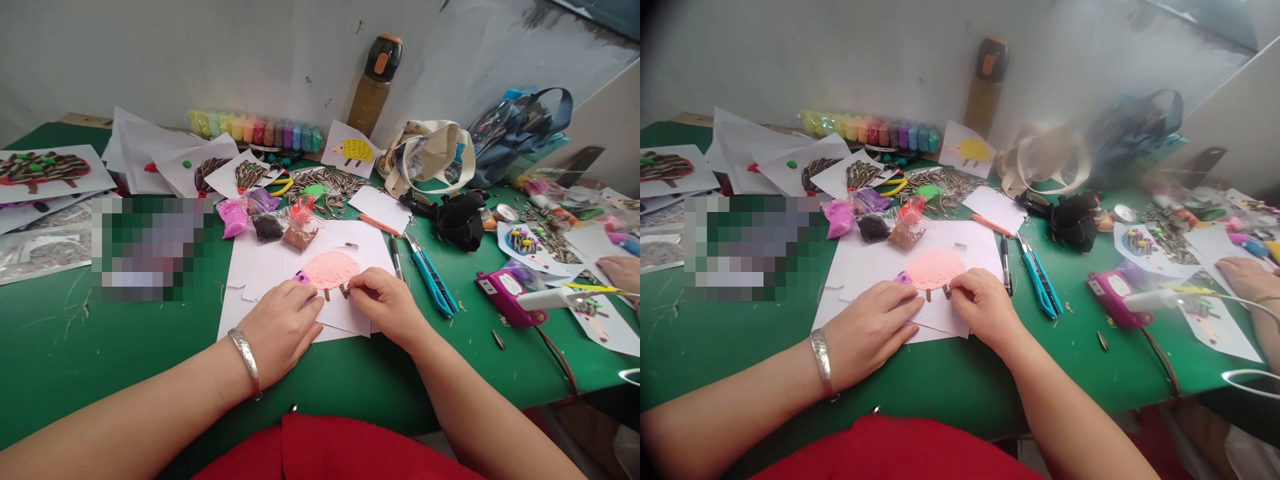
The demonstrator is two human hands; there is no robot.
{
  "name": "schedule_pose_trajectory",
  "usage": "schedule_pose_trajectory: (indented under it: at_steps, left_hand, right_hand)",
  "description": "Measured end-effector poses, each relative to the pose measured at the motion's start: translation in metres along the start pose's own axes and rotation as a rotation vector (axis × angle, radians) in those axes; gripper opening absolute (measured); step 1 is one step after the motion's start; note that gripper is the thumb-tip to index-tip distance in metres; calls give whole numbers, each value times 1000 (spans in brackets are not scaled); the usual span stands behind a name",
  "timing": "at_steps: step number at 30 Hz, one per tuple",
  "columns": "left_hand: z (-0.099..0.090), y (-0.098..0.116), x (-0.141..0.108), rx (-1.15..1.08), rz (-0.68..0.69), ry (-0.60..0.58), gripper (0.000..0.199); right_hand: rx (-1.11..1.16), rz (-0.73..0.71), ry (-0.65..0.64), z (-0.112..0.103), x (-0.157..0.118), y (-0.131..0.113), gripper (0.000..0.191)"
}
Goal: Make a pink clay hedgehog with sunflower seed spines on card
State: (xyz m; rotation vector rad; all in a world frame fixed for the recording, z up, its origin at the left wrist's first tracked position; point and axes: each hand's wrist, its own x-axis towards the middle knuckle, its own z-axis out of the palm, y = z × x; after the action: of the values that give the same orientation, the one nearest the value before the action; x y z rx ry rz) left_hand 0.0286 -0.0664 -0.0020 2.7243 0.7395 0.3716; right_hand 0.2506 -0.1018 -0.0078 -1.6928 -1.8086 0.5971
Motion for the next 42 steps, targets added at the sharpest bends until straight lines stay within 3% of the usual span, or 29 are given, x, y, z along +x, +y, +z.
schedule_pose_trajectory:
  at_steps: [21, 24, 29, 34, 37, 42]
  left_hand:
    - [-1, 0, 0, 21, 7, -4, 24]
    - [-2, 3, -1, 61, 37, 0, 23]
    - [-4, 13, -4, 91, 109, -23, 23]
    - [-2, 17, -6, 112, 113, -30, 21]
    - [-4, 17, -6, 114, 139, 13, 20]
    - [-17, 3, -4, 103, 138, 194, 22]
  right_hand:
    - [-18, 10, 38, 4, 1, -4, 16]
    - [119, 93, 120, 1, 1, -2, 12]
    - [544, 304, 296, -7, 3, 12, 11]
    - [642, 348, 340, -8, 6, 18, 15]
    - [641, 355, 354, -6, 7, 17, 20]
    - [603, 365, 371, -3, 6, 14, 29]
